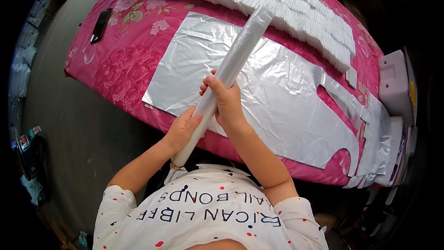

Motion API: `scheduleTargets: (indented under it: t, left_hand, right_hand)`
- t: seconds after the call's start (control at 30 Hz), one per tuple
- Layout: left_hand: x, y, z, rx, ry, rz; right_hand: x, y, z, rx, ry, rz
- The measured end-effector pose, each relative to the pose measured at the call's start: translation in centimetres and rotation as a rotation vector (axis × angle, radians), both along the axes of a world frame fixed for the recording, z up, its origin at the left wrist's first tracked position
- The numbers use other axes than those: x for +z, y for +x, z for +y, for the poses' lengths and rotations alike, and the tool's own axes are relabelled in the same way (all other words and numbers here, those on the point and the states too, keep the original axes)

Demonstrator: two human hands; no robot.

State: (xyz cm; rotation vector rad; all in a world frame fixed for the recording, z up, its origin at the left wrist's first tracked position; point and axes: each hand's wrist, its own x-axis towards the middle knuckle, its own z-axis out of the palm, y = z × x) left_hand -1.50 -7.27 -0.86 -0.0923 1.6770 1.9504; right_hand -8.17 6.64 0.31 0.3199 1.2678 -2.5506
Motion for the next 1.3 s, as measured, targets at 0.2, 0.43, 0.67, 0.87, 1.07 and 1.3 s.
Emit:
scheduleTargets:
  t: [0.2,0.43,0.67,0.87,1.07,1.3]
  left_hand:
    - [-0.9,3.1,-1.4,-0.277,-0.117,-0.293]
    - [-1.3,5.4,-2.0,-0.308,-0.243,-0.413]
    - [-0.1,5.9,-1.2,-0.314,-0.483,-0.173]
    - [0.9,5.9,-0.7,-0.323,-0.569,-0.120]
    - [0.9,5.6,-2.1,-0.419,-0.456,-0.307]
    - [-3.2,6.4,-10.2,-0.686,-0.223,-0.507]
  right_hand:
    - [-2.0,-2.1,7.9,-0.218,-0.041,-0.048]
    - [-2.7,-3.8,19.2,-0.190,0.457,0.036]
    - [-1.4,-2.7,18.4,0.354,0.704,-0.013]
    - [-2.1,-2.5,19.0,0.546,0.673,0.030]
    - [-2.0,-3.4,23.2,0.261,0.819,-0.002]
    - [-1.9,-3.2,37.9,-0.052,0.928,-0.069]
